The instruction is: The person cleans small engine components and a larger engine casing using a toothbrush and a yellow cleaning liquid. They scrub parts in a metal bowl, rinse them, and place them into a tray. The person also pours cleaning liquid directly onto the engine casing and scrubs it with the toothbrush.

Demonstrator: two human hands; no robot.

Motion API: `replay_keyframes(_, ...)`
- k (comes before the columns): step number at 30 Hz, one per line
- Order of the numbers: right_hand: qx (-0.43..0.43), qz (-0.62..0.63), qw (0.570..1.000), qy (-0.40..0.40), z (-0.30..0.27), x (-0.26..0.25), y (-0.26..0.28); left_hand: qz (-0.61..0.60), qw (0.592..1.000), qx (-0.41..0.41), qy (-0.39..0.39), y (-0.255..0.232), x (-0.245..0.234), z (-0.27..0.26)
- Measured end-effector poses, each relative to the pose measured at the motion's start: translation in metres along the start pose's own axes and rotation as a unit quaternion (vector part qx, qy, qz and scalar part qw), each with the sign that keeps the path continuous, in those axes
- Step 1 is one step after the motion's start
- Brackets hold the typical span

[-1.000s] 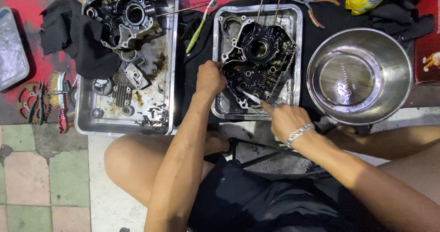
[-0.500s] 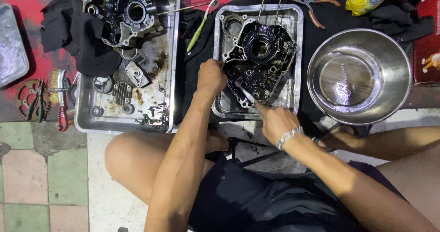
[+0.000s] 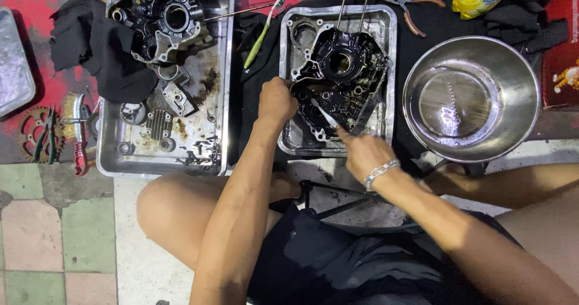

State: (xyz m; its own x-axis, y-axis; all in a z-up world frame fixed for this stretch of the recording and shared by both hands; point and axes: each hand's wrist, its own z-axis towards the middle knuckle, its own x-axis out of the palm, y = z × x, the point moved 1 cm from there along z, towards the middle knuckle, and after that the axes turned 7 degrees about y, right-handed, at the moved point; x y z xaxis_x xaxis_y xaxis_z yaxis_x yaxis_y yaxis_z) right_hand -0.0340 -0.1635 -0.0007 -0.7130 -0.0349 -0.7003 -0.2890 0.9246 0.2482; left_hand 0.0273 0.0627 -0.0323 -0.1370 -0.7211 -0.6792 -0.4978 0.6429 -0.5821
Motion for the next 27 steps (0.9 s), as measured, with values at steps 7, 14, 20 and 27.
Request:
replay_keyframes(7,-0.014,0.0,0.999,-0.052,0.013,-0.036,-0.024,0.007,1.0,-0.005,0.009,-0.003,-0.002,-0.004)
replay_keyframes(14,-0.05,-0.047,0.993,-0.092,0.011,-0.058,-0.055,0.038,0.999,0.017,0.004,-0.009,-0.007,-0.004)
replay_keyframes(20,-0.018,-0.028,0.999,-0.006,0.024,-0.064,-0.036,0.029,0.997,0.042,-0.055,-0.003,-0.002,-0.003)
replay_keyframes(27,0.008,-0.023,1.0,0.014,0.005,-0.09,-0.06,0.02,0.996,-0.067,0.061,0.001,0.017,-0.04)
